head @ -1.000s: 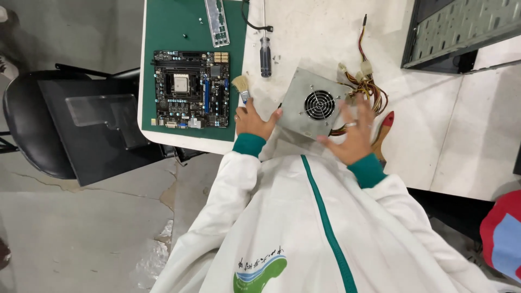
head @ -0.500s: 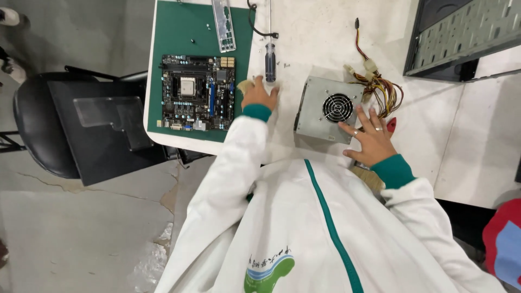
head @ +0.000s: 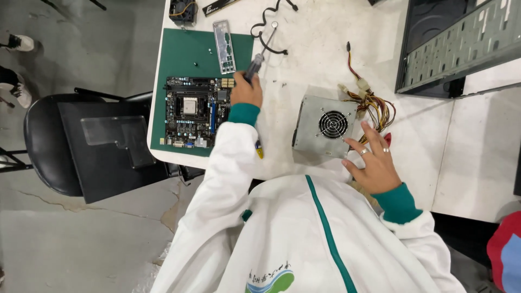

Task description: Using a screwdriver to remove screws from a computer power supply unit to disassemble it.

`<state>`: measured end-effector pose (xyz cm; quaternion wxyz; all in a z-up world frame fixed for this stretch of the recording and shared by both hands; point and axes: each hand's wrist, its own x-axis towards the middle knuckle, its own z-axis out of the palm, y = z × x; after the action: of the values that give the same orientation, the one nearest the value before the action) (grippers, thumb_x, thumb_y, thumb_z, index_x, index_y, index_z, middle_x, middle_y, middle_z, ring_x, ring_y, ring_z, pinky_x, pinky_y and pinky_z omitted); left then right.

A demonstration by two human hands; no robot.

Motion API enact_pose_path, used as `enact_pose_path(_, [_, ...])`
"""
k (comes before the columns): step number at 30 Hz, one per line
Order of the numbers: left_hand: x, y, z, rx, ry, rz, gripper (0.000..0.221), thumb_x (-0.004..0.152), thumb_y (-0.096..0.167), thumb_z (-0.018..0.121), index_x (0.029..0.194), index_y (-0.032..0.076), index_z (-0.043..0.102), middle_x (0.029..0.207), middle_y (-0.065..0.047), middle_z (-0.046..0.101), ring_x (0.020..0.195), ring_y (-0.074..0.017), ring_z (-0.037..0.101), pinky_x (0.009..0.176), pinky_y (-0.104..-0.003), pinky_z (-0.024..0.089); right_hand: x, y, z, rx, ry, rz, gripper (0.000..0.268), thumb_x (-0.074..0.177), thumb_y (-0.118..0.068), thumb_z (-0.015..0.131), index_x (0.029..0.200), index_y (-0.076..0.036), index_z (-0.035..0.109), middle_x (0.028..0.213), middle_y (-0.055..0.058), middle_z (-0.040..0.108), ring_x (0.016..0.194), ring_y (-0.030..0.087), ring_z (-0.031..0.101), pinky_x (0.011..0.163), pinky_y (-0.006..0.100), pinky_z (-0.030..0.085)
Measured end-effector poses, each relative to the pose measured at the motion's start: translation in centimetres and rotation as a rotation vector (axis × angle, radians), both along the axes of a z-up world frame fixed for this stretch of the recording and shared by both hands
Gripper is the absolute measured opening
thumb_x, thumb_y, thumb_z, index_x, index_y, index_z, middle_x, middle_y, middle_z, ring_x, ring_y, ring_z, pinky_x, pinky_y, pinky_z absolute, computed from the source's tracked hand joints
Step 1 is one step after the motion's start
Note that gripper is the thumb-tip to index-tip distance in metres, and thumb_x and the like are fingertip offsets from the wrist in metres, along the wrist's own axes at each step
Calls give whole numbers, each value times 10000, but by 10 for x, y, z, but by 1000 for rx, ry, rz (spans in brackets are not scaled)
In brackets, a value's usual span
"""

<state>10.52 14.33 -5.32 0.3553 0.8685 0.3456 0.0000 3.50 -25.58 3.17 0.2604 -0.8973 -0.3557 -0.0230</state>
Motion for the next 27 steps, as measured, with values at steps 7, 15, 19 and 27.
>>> enact_pose_path(7, [-20,36,85,19,-462,-109,410,1009,392,592,1296,119,489,846,-118,769,697,-377,711,547,-515,481,24,15,71,80,-1,51,420,997,-232,701,1367,-39,656,1688,265,311,1535,457,392,1193,606,372])
enact_pose_path(15, [-87,17,213,61,-395,-232,404,986,403,629,1315,171,598,930,-61,799,800,-231,769,674,-415,591,6,47,119,359,6,107,305,999,-18,714,1292,29,645,1507,288,525,1400,439,558,1157,530,509])
enact_pose_path(19, [-114,-22,249,70,-592,-320,384,931,202,791,1281,94,675,944,-263,763,843,-386,781,695,-427,629,6,55,94,442,145,7,596,847,-5,831,1402,-24,614,1523,222,487,1036,357,715,932,452,588])
enact_pose_path(27, [-136,-149,240,-160,-795,-731,452,949,454,722,1335,228,661,1001,-59,769,895,-290,778,804,-429,636,-7,65,55,724,382,-39,551,889,-224,808,1364,-12,627,1252,168,541,1059,264,638,926,381,514])
